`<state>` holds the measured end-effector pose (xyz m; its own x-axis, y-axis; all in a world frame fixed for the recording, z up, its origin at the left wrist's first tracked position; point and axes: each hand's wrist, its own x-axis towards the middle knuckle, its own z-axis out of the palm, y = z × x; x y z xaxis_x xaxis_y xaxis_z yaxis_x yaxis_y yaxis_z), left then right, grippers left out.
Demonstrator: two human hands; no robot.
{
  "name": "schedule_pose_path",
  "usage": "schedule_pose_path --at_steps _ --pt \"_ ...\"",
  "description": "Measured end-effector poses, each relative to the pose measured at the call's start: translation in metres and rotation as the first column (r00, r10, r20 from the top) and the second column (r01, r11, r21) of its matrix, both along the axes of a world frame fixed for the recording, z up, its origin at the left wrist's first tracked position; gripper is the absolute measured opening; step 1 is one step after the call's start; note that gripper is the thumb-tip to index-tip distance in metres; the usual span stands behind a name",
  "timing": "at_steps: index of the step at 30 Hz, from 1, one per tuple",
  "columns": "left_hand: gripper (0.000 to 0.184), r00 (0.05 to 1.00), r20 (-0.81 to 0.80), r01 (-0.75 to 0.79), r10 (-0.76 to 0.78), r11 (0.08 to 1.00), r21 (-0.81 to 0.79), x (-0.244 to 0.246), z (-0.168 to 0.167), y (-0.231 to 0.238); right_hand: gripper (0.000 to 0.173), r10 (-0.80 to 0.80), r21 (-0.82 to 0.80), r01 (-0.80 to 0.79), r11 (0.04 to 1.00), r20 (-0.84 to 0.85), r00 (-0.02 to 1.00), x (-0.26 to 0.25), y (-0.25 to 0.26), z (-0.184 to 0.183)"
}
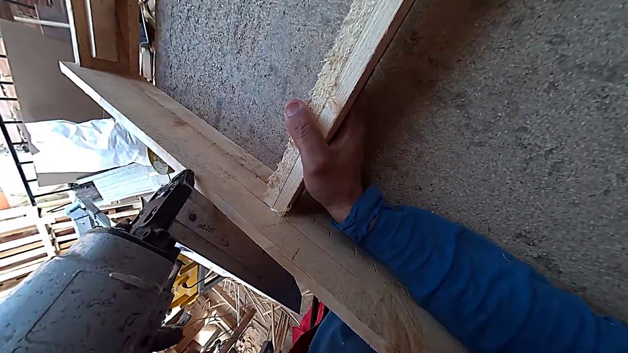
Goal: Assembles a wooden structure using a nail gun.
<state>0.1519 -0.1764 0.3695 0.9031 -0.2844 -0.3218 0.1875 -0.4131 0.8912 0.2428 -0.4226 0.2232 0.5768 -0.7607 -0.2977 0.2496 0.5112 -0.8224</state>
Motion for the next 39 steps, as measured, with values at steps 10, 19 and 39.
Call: schedule_pose_path --at_steps 10,19,39 --pt "0.025 1.0 0.018 0.013 -0.01 0.989 -0.149 -0.002 -0.006 0.0 0.063 0.217 -0.722 -0.325 0.611 -0.242 0.946 -0.09 -0.029 0.004" --pt "0.021 0.995 0.096 -0.014 0.031 0.984 -0.176 -0.01 -0.007 -0.016 0.053 0.465 -0.799 -0.128 -0.588 -0.463 0.755 -0.073 -0.057 0.036" --pt "0.025 1.0 -0.003 0.002 -0.002 0.994 -0.113 -0.001 -0.01 -0.009 0.02 0.741 -0.089 -0.769 0.634 -0.218 0.636 -0.089 -0.08 0.043"
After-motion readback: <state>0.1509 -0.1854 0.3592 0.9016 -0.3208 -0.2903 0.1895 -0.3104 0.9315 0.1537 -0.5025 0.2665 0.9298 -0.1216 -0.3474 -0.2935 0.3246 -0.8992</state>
